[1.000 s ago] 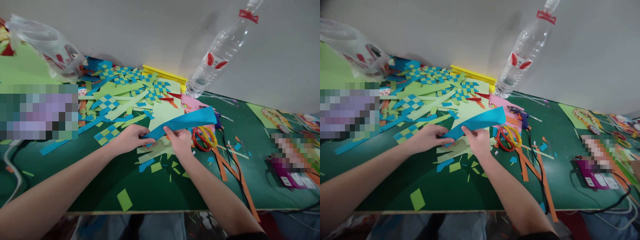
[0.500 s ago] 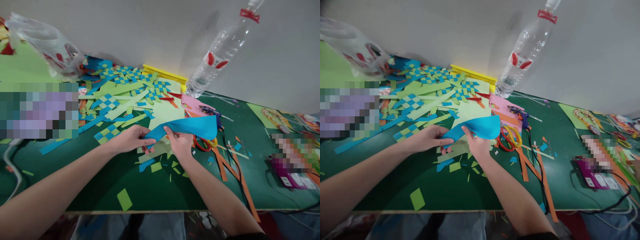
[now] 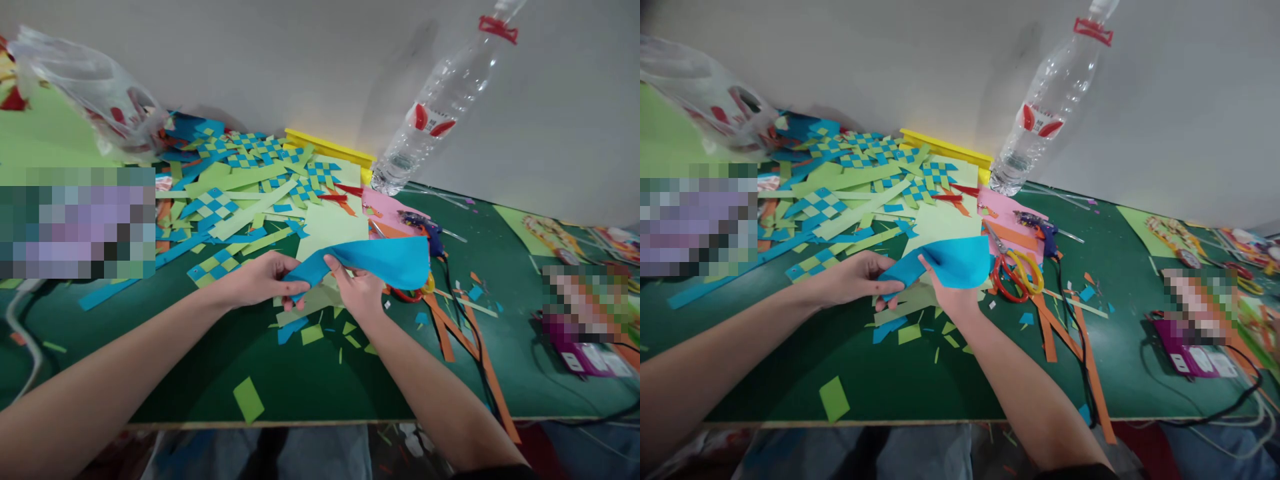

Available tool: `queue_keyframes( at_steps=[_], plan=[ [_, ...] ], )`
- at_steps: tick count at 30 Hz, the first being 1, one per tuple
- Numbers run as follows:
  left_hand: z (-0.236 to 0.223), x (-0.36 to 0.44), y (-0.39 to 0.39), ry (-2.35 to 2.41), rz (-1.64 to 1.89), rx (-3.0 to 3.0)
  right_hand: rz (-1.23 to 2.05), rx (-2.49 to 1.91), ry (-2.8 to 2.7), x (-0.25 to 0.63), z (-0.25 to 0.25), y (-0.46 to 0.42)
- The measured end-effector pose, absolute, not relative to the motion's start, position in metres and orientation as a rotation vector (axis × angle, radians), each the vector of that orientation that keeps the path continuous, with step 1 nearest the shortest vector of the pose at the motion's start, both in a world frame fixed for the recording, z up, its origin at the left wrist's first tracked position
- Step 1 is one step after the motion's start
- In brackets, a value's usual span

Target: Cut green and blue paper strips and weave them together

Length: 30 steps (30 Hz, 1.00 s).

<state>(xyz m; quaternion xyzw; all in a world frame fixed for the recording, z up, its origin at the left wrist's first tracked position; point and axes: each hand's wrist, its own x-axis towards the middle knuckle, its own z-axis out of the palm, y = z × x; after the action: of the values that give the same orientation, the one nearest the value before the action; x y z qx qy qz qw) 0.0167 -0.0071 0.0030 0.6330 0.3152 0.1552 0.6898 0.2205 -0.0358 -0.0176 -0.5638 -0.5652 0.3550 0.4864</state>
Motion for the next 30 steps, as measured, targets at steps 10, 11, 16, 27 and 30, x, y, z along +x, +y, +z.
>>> queue_keyframes(
  at_steps=[10,11,16,27,30],
  plan=[
    [0.005,0.013,-0.008,0.625,0.329,1.456,0.688,-1.355,-1.449,0.213,0.000,-0.039],
    [0.006,0.014,-0.009,0.617,0.326,1.455,0.694,-1.368,-1.454,0.214,-0.001,-0.039],
    [0.009,0.017,-0.009,0.718,0.310,1.427,0.755,-1.388,-1.454,0.221,-0.004,-0.034],
    [0.009,0.020,-0.011,0.788,0.277,1.449,1.262,-1.216,-1.451,0.222,-0.009,-0.031],
    [0.006,0.020,-0.010,0.801,0.276,1.508,1.223,-1.233,-1.473,0.222,-0.012,-0.030]
  ],
)
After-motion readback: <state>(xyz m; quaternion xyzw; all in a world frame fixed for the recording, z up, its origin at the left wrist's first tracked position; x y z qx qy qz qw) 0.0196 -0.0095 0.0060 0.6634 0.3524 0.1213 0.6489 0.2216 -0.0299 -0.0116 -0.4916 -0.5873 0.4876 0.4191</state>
